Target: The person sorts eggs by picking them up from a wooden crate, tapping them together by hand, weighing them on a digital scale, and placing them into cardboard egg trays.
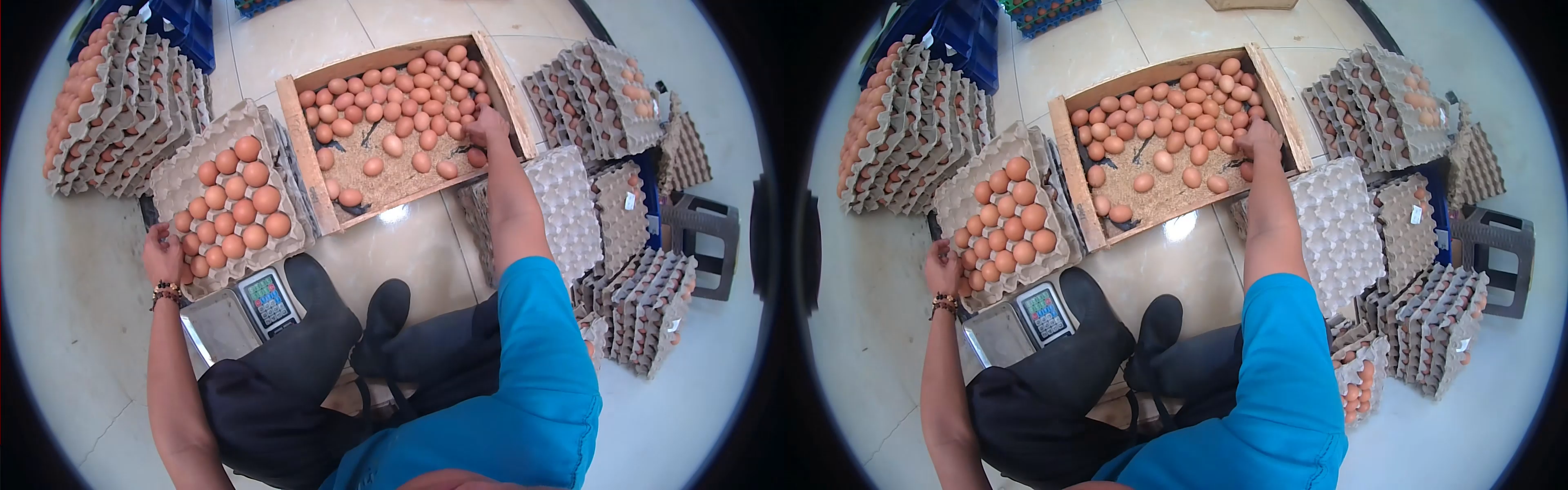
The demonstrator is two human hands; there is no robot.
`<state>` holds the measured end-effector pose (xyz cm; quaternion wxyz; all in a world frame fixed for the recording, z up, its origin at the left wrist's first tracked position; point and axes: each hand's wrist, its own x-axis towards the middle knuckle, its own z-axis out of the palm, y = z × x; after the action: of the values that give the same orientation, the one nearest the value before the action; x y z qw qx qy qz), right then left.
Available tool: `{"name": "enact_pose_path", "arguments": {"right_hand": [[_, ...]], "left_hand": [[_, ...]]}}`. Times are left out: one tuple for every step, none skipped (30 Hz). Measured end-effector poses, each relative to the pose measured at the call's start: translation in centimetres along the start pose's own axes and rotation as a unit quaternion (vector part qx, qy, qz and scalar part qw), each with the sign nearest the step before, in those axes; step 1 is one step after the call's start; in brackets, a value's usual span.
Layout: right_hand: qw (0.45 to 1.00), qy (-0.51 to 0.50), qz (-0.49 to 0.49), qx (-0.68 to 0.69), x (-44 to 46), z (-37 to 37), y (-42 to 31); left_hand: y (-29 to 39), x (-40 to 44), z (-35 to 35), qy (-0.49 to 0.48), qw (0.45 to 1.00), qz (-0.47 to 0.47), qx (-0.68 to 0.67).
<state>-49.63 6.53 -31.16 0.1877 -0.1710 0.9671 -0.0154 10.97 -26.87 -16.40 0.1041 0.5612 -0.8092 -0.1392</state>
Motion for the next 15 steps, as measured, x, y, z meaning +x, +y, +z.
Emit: {"name": "enact_pose_path", "arguments": {"right_hand": [[1.0, 0.005, 0.0, 0.0, 0.1, -0.1, 0.1], [1.0, 0.01, 0.001, 0.001, 0.0, -0.2, 0.1], [1.0, 0.015, 0.001, 0.003, -0.1, -0.3, 0.1], [1.0, 0.009, -0.002, 0.006, -0.2, -0.5, 0.1], [1.0, 0.003, -0.005, 0.008, -0.4, -0.6, 0.2], [1.0, -0.002, -0.008, 0.008, -0.4, -0.8, 0.4], [0.999, -0.017, -0.021, 0.018, 0.1, -0.5, 0.8], [0.999, -0.032, -0.033, 0.028, 0.6, 0.0, 1.3], [0.997, -0.046, -0.045, 0.038, 0.6, 0.0, 1.5], [0.997, -0.042, -0.047, 0.034, 0.5, 0.1, 1.6], [0.998, -0.038, -0.05, 0.03, 0.3, 0.2, 1.6], [0.998, -0.033, -0.053, 0.026, -0.1, 0.0, 1.3], [0.998, -0.032, -0.058, 0.019, -0.4, -0.2, 0.9], [0.997, -0.032, -0.064, 0.012, -0.6, -0.5, 0.4], [0.997, -0.031, -0.069, 0.004, -0.7, -0.7, 0.1]], "left_hand": [[0.1, 0.1, 0.0, 0.0, 1.0, 0.0, -0.003], [0.2, 0.2, 0.2, 0.002, 1.0, 0.002, -0.002], [0.4, 0.3, 0.3, 0.005, 1.0, 0.005, -0.001], [0.5, 0.4, 0.2, 0.008, 1.0, 0.007, 0.001], [0.6, 0.5, 0.1, 0.007, 1.0, 0.012, 0.015], [1.3, 0.4, -0.1, 0.005, 0.999, 0.017, 0.028], [1.8, 0.2, -0.1, 0.003, 0.999, 0.022, 0.041], [1.8, 0.1, -0.1, 0.001, 0.999, 0.023, 0.04], [1.9, 0.1, -0.1, -0.001, 0.999, 0.025, 0.038], [2.0, 0.3, -0.2, -0.001, 0.999, 0.028, 0.037], [2.0, 0.3, -0.2, 0.002, 0.999, 0.026, 0.04], [2.2, 0.3, -0.3, 0.004, 0.999, 0.023, 0.042], [2.2, 0.3, -0.3, 0.005, 0.999, 0.02, 0.045], [2.1, 0.3, -0.3, 0.007, 0.999, 0.021, 0.038], [2.0, 0.4, -0.3, 0.008, 0.999, 0.022, 0.03]]}}
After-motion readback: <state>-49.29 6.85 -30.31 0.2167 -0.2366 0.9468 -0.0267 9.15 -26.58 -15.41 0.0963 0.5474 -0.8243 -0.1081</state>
